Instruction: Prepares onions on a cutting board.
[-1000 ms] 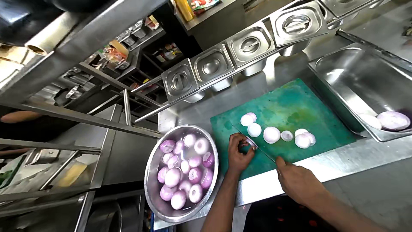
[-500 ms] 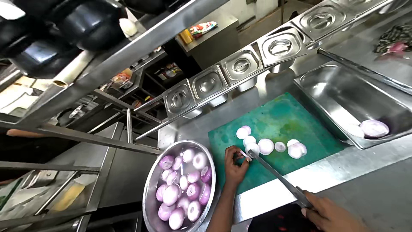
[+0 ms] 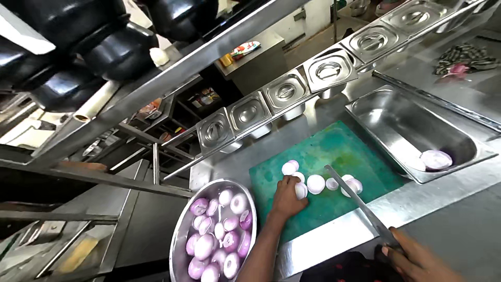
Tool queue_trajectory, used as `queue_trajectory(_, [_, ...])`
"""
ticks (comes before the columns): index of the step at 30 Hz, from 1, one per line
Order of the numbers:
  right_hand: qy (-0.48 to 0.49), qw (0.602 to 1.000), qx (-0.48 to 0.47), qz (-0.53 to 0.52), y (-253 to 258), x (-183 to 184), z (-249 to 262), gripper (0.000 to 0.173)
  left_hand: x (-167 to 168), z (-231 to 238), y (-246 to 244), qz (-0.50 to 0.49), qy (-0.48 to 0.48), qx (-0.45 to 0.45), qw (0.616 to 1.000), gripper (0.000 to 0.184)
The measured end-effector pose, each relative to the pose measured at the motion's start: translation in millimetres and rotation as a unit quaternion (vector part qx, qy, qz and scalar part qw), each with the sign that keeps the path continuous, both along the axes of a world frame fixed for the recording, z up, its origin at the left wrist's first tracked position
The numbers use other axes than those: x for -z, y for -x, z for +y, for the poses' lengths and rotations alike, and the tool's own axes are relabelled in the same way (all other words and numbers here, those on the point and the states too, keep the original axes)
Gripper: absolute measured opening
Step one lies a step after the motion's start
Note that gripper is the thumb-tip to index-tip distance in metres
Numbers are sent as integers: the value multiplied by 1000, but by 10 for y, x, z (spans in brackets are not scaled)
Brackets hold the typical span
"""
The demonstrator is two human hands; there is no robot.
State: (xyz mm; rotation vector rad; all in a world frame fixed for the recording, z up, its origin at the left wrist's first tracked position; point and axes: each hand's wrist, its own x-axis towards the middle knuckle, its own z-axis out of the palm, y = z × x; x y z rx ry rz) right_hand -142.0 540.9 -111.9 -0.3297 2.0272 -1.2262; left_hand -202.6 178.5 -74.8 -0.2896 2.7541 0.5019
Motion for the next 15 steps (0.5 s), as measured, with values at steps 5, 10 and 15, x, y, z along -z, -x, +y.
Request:
queue_trajectory(5, [-10, 1000, 25, 4, -80, 16, 66, 35, -233, 163, 181, 5, -1, 0, 1000, 70])
queue_trajectory(10, [-16, 999, 26, 14, -100, 0, 104, 38, -283, 572, 477, -90, 67, 80, 991, 84])
queue_trajectory(15, [-5, 999, 34, 37, -124, 54, 201, 41, -217, 734, 518, -129, 108, 133, 977, 70])
